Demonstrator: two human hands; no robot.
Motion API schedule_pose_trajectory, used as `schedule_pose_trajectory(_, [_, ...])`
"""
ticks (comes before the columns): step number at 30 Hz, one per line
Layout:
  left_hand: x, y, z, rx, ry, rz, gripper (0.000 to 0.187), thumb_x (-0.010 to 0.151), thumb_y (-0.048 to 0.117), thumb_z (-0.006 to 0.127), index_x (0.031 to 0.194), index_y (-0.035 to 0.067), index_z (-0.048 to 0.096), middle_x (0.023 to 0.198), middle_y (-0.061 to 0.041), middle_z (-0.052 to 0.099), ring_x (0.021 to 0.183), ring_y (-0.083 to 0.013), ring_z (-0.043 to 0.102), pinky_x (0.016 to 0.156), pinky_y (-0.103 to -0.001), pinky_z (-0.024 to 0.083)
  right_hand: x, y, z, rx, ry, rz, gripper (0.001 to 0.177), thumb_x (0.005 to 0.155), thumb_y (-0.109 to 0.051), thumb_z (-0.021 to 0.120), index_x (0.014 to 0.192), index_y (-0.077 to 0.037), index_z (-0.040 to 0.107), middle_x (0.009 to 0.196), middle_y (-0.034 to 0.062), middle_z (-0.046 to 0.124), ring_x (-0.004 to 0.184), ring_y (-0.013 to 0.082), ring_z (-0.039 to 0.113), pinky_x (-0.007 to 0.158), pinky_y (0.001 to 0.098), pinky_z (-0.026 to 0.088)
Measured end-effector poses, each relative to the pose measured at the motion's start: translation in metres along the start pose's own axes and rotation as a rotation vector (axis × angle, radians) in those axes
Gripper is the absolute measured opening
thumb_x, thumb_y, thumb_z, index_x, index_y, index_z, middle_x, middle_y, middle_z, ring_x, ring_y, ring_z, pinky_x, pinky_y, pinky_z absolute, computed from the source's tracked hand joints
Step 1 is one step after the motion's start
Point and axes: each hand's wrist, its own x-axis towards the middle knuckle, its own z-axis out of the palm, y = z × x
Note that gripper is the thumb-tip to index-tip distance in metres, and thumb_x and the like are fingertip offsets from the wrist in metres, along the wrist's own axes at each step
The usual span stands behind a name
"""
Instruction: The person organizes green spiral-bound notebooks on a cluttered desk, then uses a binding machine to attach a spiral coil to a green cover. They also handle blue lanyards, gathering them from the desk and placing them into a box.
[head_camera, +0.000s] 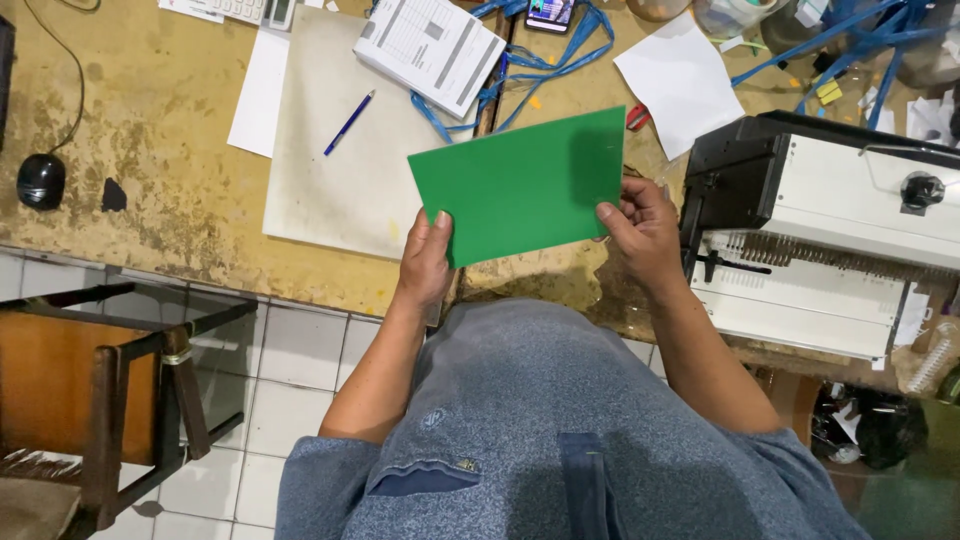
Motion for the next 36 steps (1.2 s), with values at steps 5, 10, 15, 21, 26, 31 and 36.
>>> schedule_pose_trajectory(5, [-0.003, 0.003, 0.001, 0.043, 0.025, -0.025, 0.034, 0.108, 0.028, 0.048, 0.137, 0.012, 0.057, 0.114, -0.016, 0.075, 0.102, -0.0247, 0.073, 0.095, -0.054, 0.059, 0.000, -0.006, 0.004, 0.020, -0.016, -0.015, 0.030, 0.101, 0.000, 0.066, 0.129, 0.005, 0.056, 0.088, 0.0200, 0.071, 0.069, 0.0208, 0.073, 0.063, 0.0358, 0.064])
schedule_pose_trajectory(10, [-0.007, 0.004, 0.002, 0.035, 0.033, -0.011, 0.035, 0.108, 0.028, 0.049, 0.138, 0.012, 0.057, 0.115, -0.017, 0.075, 0.103, -0.0260, 0.073, 0.095, -0.055, 0.059, -0.004, -0.017, 0.009, -0.007, -0.025, -0.021, 0.029, 0.101, 0.001, 0.066, 0.129, 0.004, 0.056, 0.088, 0.0195, 0.071, 0.070, 0.0210, 0.073, 0.063, 0.0356, 0.064])
schedule_pose_trajectory(15, [-0.016, 0.009, 0.005, 0.086, 0.015, -0.024, 0.035, 0.109, 0.029, 0.047, 0.138, 0.012, 0.057, 0.114, -0.016, 0.074, 0.102, -0.0239, 0.072, 0.097, -0.053, 0.058, -0.013, -0.022, 0.007, -0.015, -0.039, -0.005, 0.028, 0.103, 0.000, 0.064, 0.130, 0.002, 0.055, 0.085, 0.0170, 0.071, 0.068, 0.0194, 0.072, 0.065, 0.0340, 0.063])
schedule_pose_trajectory(21, [-0.030, 0.012, 0.015, 0.135, 0.011, -0.039, 0.035, 0.109, 0.030, 0.048, 0.138, 0.012, 0.057, 0.113, -0.013, 0.074, 0.101, -0.0197, 0.070, 0.097, -0.051, 0.058, -0.035, -0.007, -0.005, 0.034, 0.000, 0.071, 0.030, 0.102, -0.003, 0.065, 0.130, 0.002, 0.054, 0.087, 0.0186, 0.072, 0.068, 0.0213, 0.073, 0.065, 0.0348, 0.065])
schedule_pose_trajectory(26, [-0.042, 0.006, 0.026, 0.084, -0.003, -0.075, 0.035, 0.110, 0.027, 0.046, 0.141, 0.012, 0.054, 0.117, -0.015, 0.074, 0.104, -0.0198, 0.071, 0.099, -0.049, 0.057, -0.059, -0.014, -0.011, 0.129, 0.080, 0.165, 0.032, 0.103, -0.016, 0.065, 0.131, -0.004, 0.055, 0.091, 0.0089, 0.070, 0.076, 0.0135, 0.071, 0.068, 0.0280, 0.062])
schedule_pose_trajectory(31, [-0.046, 0.000, 0.044, 0.057, -0.036, -0.089, 0.036, 0.110, 0.025, 0.046, 0.143, 0.012, 0.053, 0.120, -0.017, 0.073, 0.106, -0.0223, 0.071, 0.100, -0.051, 0.057, -0.083, -0.027, -0.015, 0.229, 0.131, 0.239, 0.033, 0.101, -0.021, 0.065, 0.127, -0.003, 0.057, 0.092, 0.0122, 0.071, 0.077, 0.0170, 0.074, 0.068, 0.0310, 0.064])
schedule_pose_trajectory(36, [-0.053, -0.023, 0.065, 0.113, -0.089, -0.107, 0.036, 0.111, 0.024, 0.045, 0.144, 0.012, 0.053, 0.122, -0.016, 0.072, 0.108, -0.0219, 0.069, 0.101, -0.051, 0.056, -0.107, -0.013, -0.051, 0.147, 0.154, 0.258, 0.025, 0.101, -0.015, 0.067, 0.120, 0.000, 0.058, 0.090, 0.0178, 0.073, 0.075, 0.0208, 0.075, 0.066, 0.0329, 0.066])
